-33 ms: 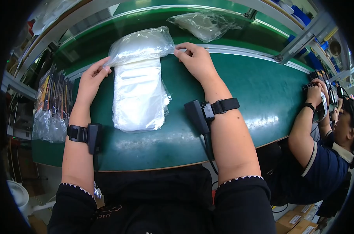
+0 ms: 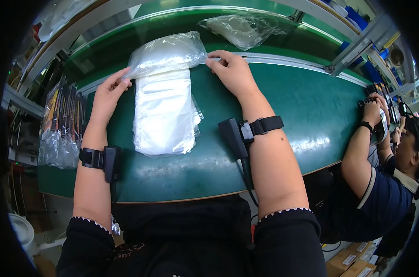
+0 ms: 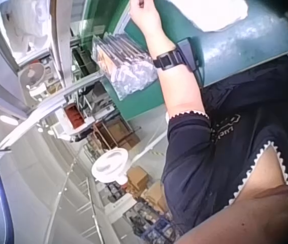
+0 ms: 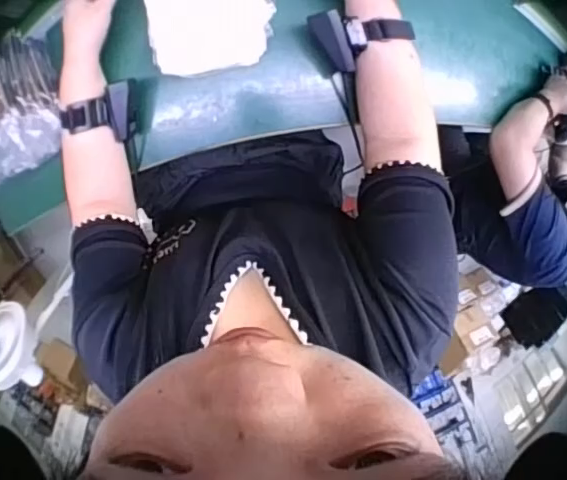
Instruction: Packaging battery products into individual plastic bags and bundling them.
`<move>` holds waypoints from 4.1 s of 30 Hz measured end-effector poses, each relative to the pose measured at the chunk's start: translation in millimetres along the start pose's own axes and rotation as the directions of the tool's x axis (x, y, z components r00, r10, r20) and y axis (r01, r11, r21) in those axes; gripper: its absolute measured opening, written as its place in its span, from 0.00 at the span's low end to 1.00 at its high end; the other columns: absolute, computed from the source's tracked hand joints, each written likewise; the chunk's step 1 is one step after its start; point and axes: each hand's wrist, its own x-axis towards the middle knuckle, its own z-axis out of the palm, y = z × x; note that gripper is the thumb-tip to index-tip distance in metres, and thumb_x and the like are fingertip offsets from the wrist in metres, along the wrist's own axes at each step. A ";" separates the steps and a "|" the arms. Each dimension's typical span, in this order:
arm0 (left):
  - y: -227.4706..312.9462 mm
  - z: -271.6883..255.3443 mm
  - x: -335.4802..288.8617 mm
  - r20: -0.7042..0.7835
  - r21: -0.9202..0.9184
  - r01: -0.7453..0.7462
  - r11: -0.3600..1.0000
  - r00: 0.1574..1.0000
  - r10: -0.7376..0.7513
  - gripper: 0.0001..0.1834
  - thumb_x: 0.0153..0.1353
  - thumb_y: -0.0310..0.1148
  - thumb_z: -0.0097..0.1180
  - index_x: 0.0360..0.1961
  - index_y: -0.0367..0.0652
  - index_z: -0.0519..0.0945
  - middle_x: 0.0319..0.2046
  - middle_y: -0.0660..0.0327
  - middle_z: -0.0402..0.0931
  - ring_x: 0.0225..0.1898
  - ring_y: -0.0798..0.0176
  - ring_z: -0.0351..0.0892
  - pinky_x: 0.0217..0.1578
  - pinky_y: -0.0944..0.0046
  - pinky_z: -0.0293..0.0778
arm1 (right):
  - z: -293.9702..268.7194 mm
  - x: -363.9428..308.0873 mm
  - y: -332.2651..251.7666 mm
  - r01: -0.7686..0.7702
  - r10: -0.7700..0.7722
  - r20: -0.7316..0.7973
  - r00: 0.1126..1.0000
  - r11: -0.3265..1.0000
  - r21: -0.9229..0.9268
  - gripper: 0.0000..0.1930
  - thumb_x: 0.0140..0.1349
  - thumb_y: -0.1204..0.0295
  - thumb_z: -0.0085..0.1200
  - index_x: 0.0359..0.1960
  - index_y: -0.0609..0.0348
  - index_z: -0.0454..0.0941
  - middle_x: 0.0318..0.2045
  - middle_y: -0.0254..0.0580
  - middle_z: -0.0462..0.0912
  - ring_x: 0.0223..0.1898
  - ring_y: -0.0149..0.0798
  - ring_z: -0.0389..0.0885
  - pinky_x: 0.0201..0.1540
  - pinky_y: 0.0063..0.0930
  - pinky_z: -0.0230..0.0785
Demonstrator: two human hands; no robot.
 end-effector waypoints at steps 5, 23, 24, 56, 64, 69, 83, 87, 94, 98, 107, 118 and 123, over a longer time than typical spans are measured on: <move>4.0 0.5 -0.9 -0.029 0.009 -0.013 1.000 1.000 0.013 0.18 0.58 0.31 0.57 0.50 0.40 0.76 0.27 0.65 0.76 0.31 0.74 0.72 0.39 0.73 0.68 | 0.4 -2.3 -3.1 -0.003 0.003 0.007 1.000 1.000 0.024 0.16 0.58 0.65 0.56 0.44 0.60 0.80 0.25 0.34 0.79 0.30 0.25 0.74 0.35 0.18 0.65; 10.9 2.5 -2.5 -0.038 -0.056 0.061 0.997 0.997 -0.063 0.11 0.61 0.33 0.55 0.34 0.35 0.76 0.29 0.61 0.78 0.31 0.72 0.72 0.37 0.73 0.69 | -1.3 -1.8 -2.3 -0.025 0.025 0.005 1.000 0.999 -0.022 0.16 0.58 0.61 0.56 0.36 0.63 0.81 0.25 0.35 0.80 0.29 0.26 0.73 0.34 0.20 0.65; 11.3 2.5 -2.4 -0.038 -0.055 0.061 0.997 0.997 -0.063 0.11 0.61 0.33 0.55 0.34 0.35 0.76 0.29 0.61 0.78 0.31 0.72 0.72 0.37 0.73 0.69 | -1.5 -1.7 -2.4 -0.025 0.025 0.005 1.000 0.999 -0.022 0.16 0.58 0.61 0.56 0.36 0.63 0.81 0.25 0.35 0.80 0.29 0.26 0.73 0.34 0.20 0.65; 6.6 5.3 -3.1 -0.062 -0.029 0.077 0.997 0.995 -0.079 0.20 0.61 0.40 0.55 0.49 0.35 0.75 0.34 0.62 0.78 0.36 0.72 0.73 0.37 0.75 0.65 | 5.5 -9.0 -17.4 0.220 -0.218 0.049 0.975 0.975 -0.034 0.15 0.59 0.64 0.54 0.47 0.51 0.80 0.47 0.37 0.77 0.45 0.34 0.73 0.48 0.24 0.64; 6.3 4.8 -3.2 -0.061 -0.060 0.048 0.997 0.997 -0.052 0.18 0.61 0.39 0.54 0.47 0.40 0.77 0.32 0.65 0.78 0.34 0.74 0.72 0.34 0.75 0.64 | 5.0 -8.9 -16.3 0.245 -0.244 0.048 0.968 0.970 0.002 0.14 0.59 0.68 0.52 0.46 0.53 0.79 0.47 0.38 0.78 0.47 0.34 0.74 0.49 0.23 0.64; 7.0 5.6 -2.4 -0.042 -0.055 0.050 0.997 0.998 -0.052 0.17 0.61 0.39 0.55 0.46 0.40 0.77 0.32 0.65 0.78 0.34 0.74 0.72 0.35 0.75 0.64 | 3.9 -6.8 -10.8 0.289 -0.288 0.028 0.957 0.957 -0.010 0.13 0.59 0.70 0.52 0.45 0.55 0.80 0.46 0.38 0.78 0.46 0.34 0.75 0.49 0.23 0.65; 8.4 5.2 -3.7 -0.056 -0.057 0.027 0.998 0.998 -0.030 0.13 0.62 0.38 0.53 0.44 0.43 0.74 0.32 0.63 0.78 0.34 0.73 0.73 0.35 0.74 0.63 | 7.4 -7.8 -11.7 0.158 -0.157 -0.013 0.987 0.987 0.035 0.12 0.57 0.71 0.55 0.42 0.54 0.81 0.28 0.33 0.78 0.29 0.25 0.71 0.34 0.19 0.65; 8.3 5.5 -3.2 -0.054 -0.039 0.031 0.999 0.998 -0.033 0.13 0.62 0.38 0.53 0.44 0.43 0.74 0.32 0.63 0.78 0.35 0.73 0.73 0.36 0.74 0.63 | 7.1 -5.0 -9.2 0.146 -0.143 -0.031 0.989 0.984 0.103 0.13 0.56 0.71 0.56 0.44 0.57 0.80 0.31 0.34 0.78 0.29 0.25 0.73 0.35 0.18 0.66; 11.9 8.2 -4.6 -0.108 -0.023 0.062 0.998 0.992 -0.065 0.14 0.61 0.37 0.55 0.41 0.37 0.75 0.33 0.63 0.78 0.36 0.73 0.74 0.38 0.74 0.66 | 7.7 5.1 11.9 0.062 -0.055 -0.114 0.992 0.996 0.058 0.17 0.55 0.67 0.58 0.46 0.61 0.78 0.34 0.37 0.79 0.32 0.27 0.74 0.37 0.20 0.68; 15.5 8.1 -4.8 -0.120 -0.049 0.088 0.995 0.988 -0.093 0.14 0.60 0.35 0.57 0.41 0.34 0.76 0.31 0.63 0.77 0.34 0.73 0.73 0.39 0.74 0.67 | 6.2 3.3 7.0 0.041 -0.039 -0.025 0.999 0.997 0.064 0.19 0.55 0.65 0.60 0.47 0.61 0.78 0.37 0.39 0.79 0.36 0.29 0.75 0.41 0.22 0.68; 3.6 7.6 -2.7 -0.066 -0.023 0.041 0.999 0.997 -0.043 0.15 0.58 0.33 0.57 0.46 0.41 0.75 0.31 0.63 0.74 0.34 0.71 0.71 0.39 0.71 0.67 | 4.0 -1.4 -0.3 0.040 -0.042 0.033 0.999 0.996 0.078 0.18 0.55 0.66 0.60 0.47 0.57 0.79 0.37 0.38 0.79 0.38 0.29 0.74 0.44 0.22 0.68; 11.0 7.3 -4.4 -0.083 -0.094 0.053 0.994 0.995 -0.061 0.13 0.60 0.35 0.57 0.39 0.36 0.76 0.33 0.63 0.76 0.36 0.71 0.73 0.42 0.72 0.67 | 5.9 -1.5 0.4 0.086 -0.086 -0.002 0.996 0.986 0.145 0.17 0.54 0.65 0.60 0.45 0.58 0.80 0.32 0.36 0.78 0.31 0.29 0.72 0.38 0.23 0.68; 2.3 3.3 -2.7 -0.058 -0.044 0.071 0.997 0.996 -0.073 0.14 0.62 0.41 0.53 0.37 0.39 0.77 0.34 0.64 0.79 0.38 0.72 0.73 0.38 0.73 0.64 | 5.5 -2.3 -1.3 0.040 -0.042 0.017 0.999 0.992 0.123 0.13 0.59 0.68 0.56 0.43 0.62 0.78 0.31 0.36 0.80 0.34 0.28 0.74 0.41 0.19 0.67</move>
